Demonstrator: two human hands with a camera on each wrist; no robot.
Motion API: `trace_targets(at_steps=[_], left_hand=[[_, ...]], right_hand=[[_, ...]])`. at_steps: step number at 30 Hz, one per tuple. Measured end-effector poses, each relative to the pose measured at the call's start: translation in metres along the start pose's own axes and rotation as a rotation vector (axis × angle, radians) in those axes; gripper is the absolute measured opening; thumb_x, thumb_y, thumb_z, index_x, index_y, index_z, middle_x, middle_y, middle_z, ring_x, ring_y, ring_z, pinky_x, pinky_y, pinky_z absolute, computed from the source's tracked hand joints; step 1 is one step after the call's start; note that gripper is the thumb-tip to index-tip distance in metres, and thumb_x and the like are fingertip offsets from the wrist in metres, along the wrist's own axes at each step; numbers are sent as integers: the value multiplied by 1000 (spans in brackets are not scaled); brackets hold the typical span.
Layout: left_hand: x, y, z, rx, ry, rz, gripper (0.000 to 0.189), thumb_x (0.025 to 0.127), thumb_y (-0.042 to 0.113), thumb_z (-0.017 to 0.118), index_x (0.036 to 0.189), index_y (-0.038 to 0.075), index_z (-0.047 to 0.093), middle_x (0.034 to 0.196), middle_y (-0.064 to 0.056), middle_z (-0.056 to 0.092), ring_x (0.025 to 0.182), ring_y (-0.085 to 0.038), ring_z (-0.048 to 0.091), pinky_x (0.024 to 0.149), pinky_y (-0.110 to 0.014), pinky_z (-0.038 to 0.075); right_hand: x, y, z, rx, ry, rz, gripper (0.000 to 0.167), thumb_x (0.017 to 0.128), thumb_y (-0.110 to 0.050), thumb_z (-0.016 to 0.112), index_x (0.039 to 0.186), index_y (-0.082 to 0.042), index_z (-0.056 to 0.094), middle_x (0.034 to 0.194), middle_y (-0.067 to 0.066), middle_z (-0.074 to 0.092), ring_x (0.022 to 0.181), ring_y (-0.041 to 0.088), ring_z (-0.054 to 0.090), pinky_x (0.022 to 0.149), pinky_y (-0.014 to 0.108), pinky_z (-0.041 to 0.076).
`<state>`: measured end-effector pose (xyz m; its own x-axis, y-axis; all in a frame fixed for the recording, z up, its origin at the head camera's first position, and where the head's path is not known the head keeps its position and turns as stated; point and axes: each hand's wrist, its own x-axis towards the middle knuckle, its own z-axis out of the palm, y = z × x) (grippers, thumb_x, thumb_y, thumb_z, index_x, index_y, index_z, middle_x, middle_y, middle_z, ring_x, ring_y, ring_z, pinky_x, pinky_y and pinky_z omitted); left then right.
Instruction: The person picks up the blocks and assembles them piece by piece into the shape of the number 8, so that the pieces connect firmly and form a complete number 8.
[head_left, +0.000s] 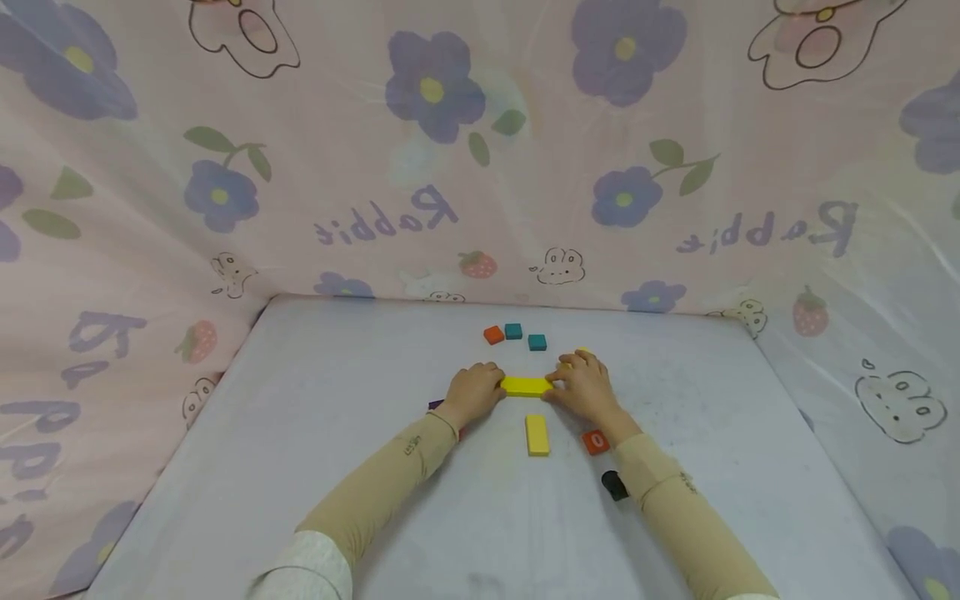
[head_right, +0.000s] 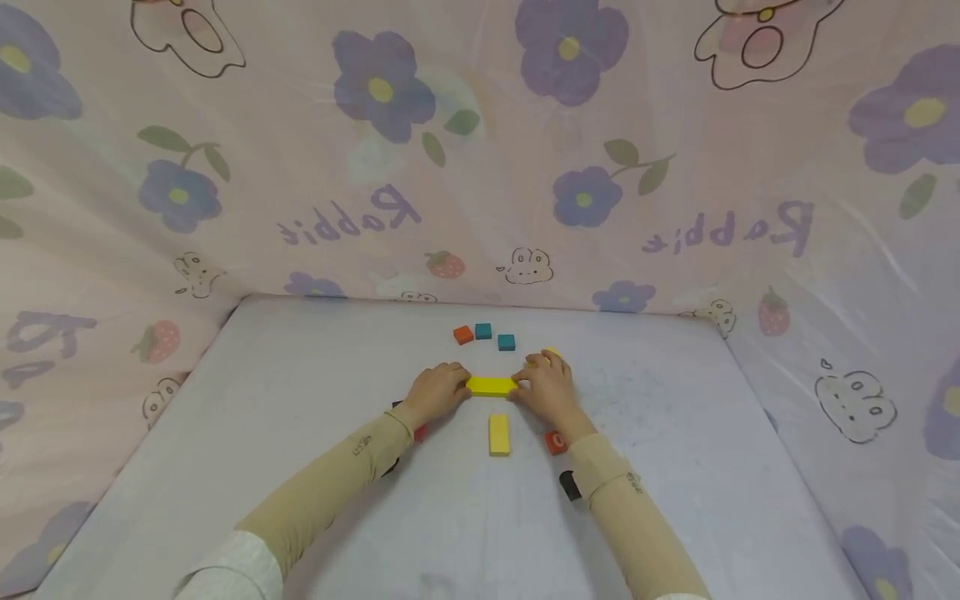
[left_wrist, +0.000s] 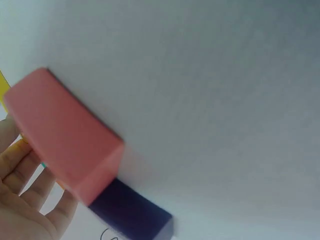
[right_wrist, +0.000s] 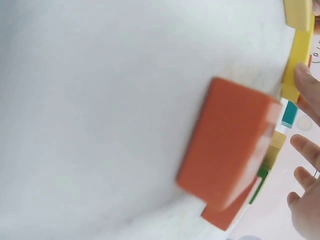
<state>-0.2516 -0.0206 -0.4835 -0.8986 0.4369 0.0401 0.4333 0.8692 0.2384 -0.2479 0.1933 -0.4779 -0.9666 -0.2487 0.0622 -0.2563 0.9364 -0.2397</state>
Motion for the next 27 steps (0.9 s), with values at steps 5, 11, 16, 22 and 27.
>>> trace_targets(at_steps=[5, 11, 16, 22, 27], left_hand=[[-1, 1, -3, 46, -28, 6, 31, 91, 31, 59, 116, 15, 65, 111, -1, 65, 95, -17, 60, 79, -33, 52], [2, 2, -9, 65, -80, 2, 32, 91, 32, 59, 118, 14, 64, 114, -2, 63, 96, -18, 59, 78, -33, 51], [2, 3, -10, 78, -103, -5, 34, 91, 33, 59, 119, 15, 63, 115, -1, 62, 97, -18, 58, 79, -33, 51], [4, 2, -11, 80, -111, 1, 34, 90, 34, 59, 118, 15, 64, 116, -1, 62, 97, -18, 59, 78, -32, 52], [5, 1, -10, 87, -116, 1, 34, 91, 35, 59, 118, 16, 64, 116, -1, 61, 98, -17, 59, 78, -32, 52]], right_hand=[[2, 1, -2, 28, -26, -14, 36, 76, -42, 73, 103, -19, 72, 137, 15, 48, 134, 43, 26, 106, 65, 20], [6, 7, -10, 41, -48, -62, 35, 79, -34, 72, 109, -17, 69, 137, 19, 47, 129, 44, 34, 104, 63, 25], [10, 17, -21, 167, -30, -10, 40, 86, -29, 65, 121, -10, 61, 132, 21, 49, 121, 42, 40, 102, 59, 32], [8, 32, -28, 161, 56, 68, 44, 87, -27, 64, 125, -5, 57, 112, 21, 56, 100, 37, 48, 85, 49, 41], [5, 41, -23, 133, 61, 111, 42, 86, -27, 65, 121, -6, 60, 105, 21, 57, 94, 36, 49, 76, 43, 41]])
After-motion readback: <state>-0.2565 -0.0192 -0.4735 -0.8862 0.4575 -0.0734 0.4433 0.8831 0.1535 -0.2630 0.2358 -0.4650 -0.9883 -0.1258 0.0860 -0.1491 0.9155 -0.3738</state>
